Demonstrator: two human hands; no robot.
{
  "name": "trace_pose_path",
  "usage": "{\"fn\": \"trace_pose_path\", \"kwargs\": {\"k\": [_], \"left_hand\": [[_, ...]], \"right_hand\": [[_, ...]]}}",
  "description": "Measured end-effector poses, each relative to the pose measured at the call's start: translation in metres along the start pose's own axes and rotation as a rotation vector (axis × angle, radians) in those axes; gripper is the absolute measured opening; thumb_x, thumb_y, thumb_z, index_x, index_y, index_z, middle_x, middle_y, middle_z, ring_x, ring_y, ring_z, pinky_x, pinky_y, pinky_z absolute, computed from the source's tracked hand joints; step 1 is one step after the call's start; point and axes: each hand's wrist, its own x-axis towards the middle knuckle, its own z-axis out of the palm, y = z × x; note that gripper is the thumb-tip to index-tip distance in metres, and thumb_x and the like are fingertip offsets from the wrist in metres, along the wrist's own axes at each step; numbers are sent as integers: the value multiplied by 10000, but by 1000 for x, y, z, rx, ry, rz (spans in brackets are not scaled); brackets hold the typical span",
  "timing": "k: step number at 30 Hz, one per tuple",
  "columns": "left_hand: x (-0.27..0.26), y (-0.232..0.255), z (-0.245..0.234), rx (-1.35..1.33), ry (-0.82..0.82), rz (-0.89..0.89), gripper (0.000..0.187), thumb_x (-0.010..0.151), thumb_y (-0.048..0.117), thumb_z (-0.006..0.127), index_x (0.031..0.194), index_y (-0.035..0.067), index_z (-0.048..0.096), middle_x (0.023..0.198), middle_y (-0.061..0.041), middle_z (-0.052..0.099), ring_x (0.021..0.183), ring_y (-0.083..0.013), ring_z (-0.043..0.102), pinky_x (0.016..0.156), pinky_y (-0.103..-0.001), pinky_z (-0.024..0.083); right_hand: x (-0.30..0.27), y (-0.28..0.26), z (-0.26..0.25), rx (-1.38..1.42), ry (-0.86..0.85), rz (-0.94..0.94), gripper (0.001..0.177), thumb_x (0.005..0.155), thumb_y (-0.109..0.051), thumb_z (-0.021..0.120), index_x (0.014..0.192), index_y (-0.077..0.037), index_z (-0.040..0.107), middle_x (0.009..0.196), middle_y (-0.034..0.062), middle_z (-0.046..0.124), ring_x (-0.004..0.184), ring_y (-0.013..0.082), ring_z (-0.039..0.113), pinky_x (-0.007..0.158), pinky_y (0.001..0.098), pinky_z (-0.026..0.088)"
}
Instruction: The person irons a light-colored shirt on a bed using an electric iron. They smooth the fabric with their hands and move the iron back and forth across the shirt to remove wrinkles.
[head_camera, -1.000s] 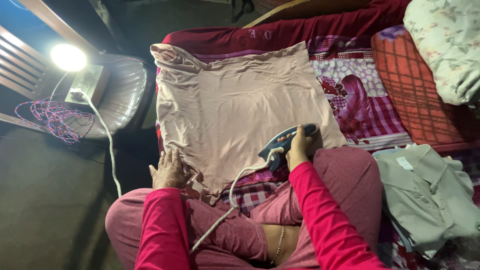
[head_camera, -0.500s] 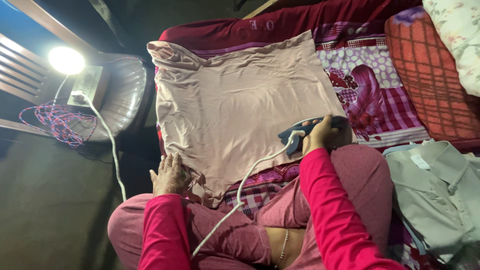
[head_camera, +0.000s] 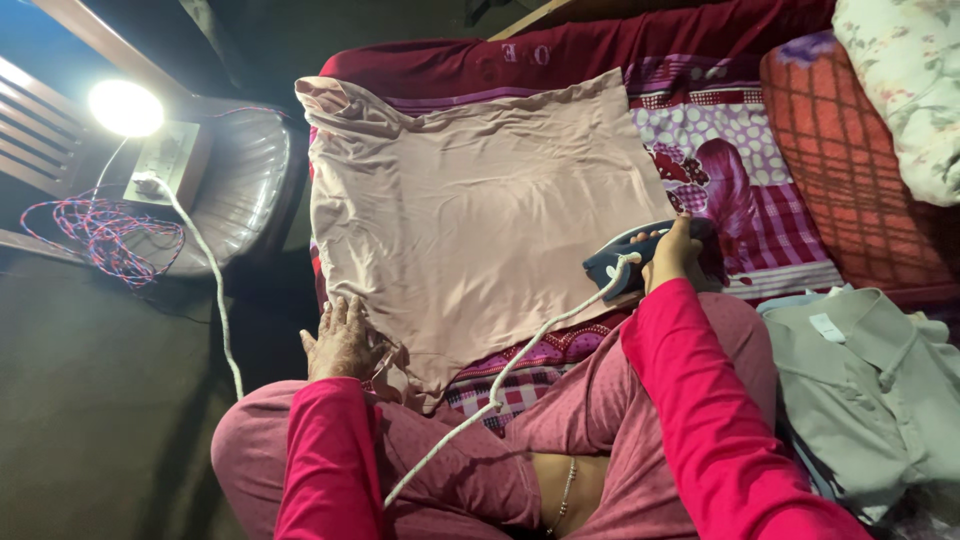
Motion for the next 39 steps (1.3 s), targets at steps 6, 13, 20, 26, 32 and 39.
{"fn": "trace_pose_path", "kwargs": {"k": [6,13,20,26,32,39], "left_hand": [[1,3,0,9,-28,16,1128,785,614,776,1636,248,133,1720,-33,120,1591,-240,82,1232,-639,119],[4,-2,8,1,-28,7,1121,791,641,759,1635,269,122,1723,-8,108,1592,-229,67,1235,-638,113],[9,-8,20,6,11,26,1076,807,619,746,1634,284,144,1722,1,120,1593,-228,71,1234,-638,126],[10,-10,22,62,16,51,1107,800,636,750,1637,258,132,1720,-22,118,1595,-241,65,1223,-651,127],[5,-3,17,26,-9,39,1137,788,666,752,1632,255,112,1715,-22,110,1586,-242,70,1224,-652,124],[-2,0,15,-39,4,54,1121,787,633,755,1633,259,121,1709,-39,153,1587,-238,107,1210,-679,141]], "right_hand": [[-66,17,-5,-229,-86,-40,344,982,-332,551,909,4,557,706,80,606,484,219,624,436,380,532],[-137,84,3,-95,-125,79,332,920,-318,603,1145,-135,441,697,90,542,434,247,529,405,423,507],[-179,122,-13,-150,-357,155,385,971,-284,648,1103,-9,414,704,100,513,443,243,527,396,435,509],[-209,93,-18,-427,-763,232,246,917,-191,686,999,-12,539,670,87,538,431,227,551,390,404,511],[-238,74,11,-968,-1075,48,283,920,-269,687,1022,-23,593,696,45,608,468,155,579,435,322,507],[-253,91,56,-1322,-969,-339,467,930,-448,647,1036,0,567,752,117,716,491,205,652,502,360,537]]}}
